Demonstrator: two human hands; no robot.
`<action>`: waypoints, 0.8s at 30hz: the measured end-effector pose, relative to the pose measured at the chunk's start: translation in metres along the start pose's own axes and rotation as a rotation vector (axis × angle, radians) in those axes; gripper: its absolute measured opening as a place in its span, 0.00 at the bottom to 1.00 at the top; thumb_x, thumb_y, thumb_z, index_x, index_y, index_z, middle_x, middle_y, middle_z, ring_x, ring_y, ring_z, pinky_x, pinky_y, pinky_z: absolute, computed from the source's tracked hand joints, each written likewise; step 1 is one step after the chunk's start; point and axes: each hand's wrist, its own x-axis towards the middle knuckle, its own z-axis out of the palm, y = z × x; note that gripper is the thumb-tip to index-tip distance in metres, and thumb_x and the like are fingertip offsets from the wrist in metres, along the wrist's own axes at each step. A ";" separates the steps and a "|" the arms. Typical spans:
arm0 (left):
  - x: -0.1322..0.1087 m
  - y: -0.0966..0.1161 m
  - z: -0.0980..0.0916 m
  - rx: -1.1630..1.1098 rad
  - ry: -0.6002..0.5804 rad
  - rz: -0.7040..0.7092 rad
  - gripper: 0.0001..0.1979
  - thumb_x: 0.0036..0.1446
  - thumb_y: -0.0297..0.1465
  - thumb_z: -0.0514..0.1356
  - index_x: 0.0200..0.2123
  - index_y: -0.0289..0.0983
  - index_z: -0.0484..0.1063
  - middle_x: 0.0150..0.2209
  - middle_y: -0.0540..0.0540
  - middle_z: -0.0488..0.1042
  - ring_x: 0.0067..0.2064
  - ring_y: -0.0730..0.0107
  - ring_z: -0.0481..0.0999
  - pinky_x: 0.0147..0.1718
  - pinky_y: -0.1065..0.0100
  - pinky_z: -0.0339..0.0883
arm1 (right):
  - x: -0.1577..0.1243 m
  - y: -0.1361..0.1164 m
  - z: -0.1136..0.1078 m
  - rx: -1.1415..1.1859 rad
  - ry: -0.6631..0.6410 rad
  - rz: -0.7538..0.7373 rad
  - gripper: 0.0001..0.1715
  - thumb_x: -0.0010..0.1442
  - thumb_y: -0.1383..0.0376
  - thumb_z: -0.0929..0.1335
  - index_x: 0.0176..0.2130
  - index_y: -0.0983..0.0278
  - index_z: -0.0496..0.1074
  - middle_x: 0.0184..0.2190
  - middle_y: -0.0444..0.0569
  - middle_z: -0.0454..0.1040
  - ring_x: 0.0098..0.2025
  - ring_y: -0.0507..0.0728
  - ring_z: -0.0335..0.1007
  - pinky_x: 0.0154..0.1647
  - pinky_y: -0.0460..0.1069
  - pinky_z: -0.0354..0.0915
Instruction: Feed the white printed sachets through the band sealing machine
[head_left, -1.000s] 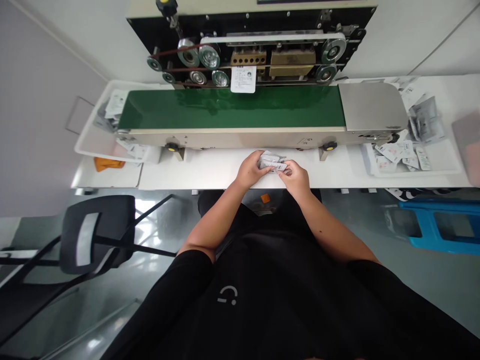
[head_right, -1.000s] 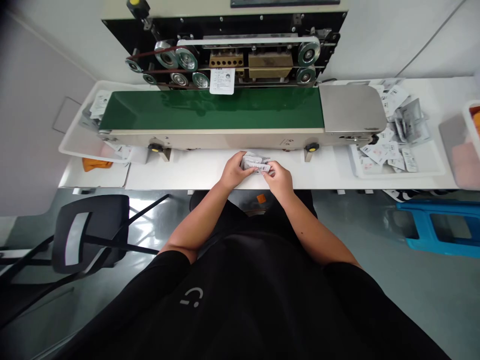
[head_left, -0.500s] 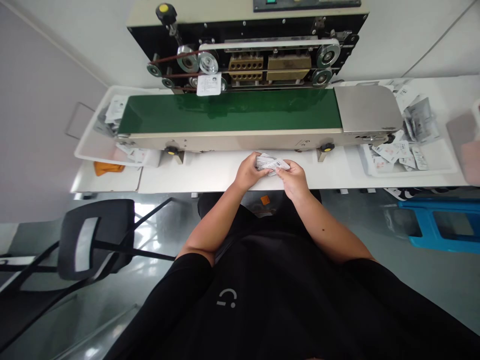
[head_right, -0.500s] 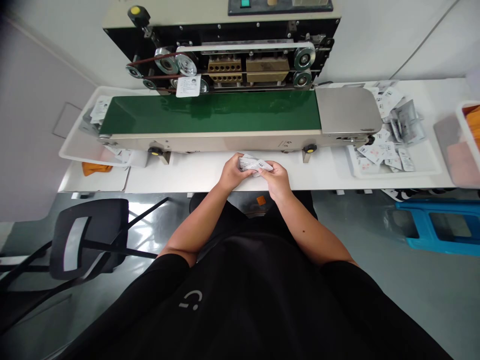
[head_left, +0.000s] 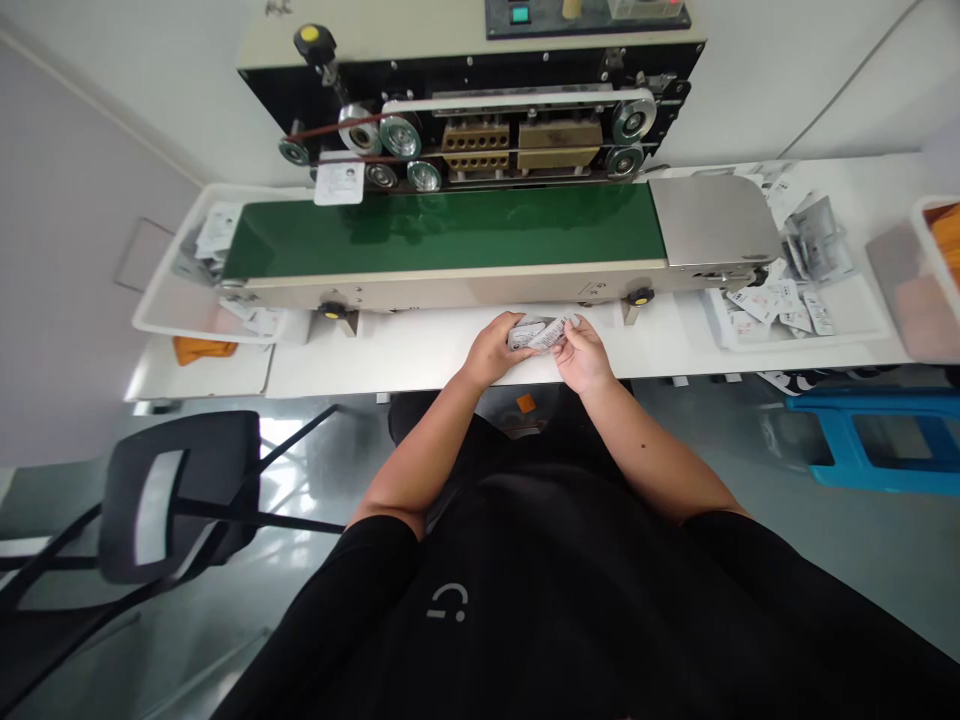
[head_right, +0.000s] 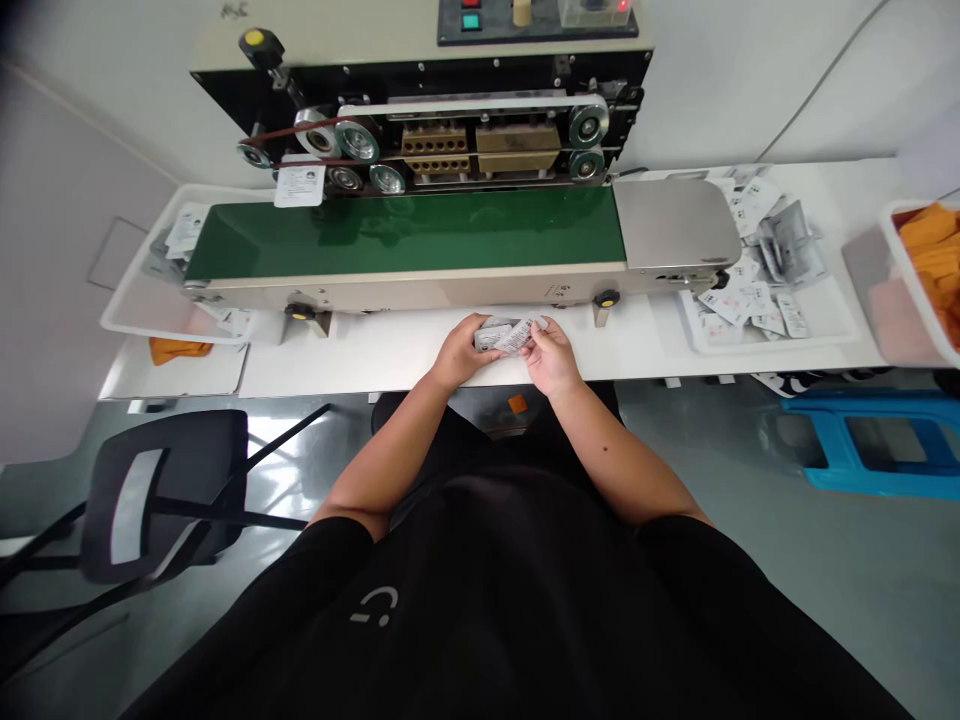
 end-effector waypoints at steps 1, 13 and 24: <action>0.000 0.000 0.000 0.001 -0.005 0.001 0.31 0.55 0.43 0.75 0.58 0.39 0.74 0.50 0.41 0.80 0.52 0.55 0.80 0.53 0.59 0.73 | 0.001 -0.001 -0.002 -0.009 0.003 -0.015 0.28 0.58 0.49 0.78 0.45 0.59 0.65 0.36 0.42 0.75 0.34 0.48 0.73 0.26 0.40 0.64; -0.002 0.013 -0.004 -0.026 0.005 -0.117 0.22 0.55 0.35 0.72 0.53 0.38 0.76 0.44 0.44 0.84 0.43 0.60 0.83 0.44 0.64 0.75 | -0.003 -0.003 0.013 0.088 -0.084 0.136 0.20 0.62 0.58 0.76 0.48 0.59 0.67 0.39 0.42 0.78 0.33 0.47 0.75 0.25 0.39 0.67; -0.002 0.014 -0.006 -0.136 0.066 -0.159 0.19 0.58 0.35 0.71 0.52 0.37 0.76 0.46 0.44 0.85 0.44 0.62 0.83 0.46 0.64 0.76 | -0.036 -0.032 0.035 0.215 -0.034 0.293 0.19 0.61 0.64 0.77 0.48 0.58 0.70 0.39 0.41 0.78 0.29 0.45 0.73 0.21 0.36 0.66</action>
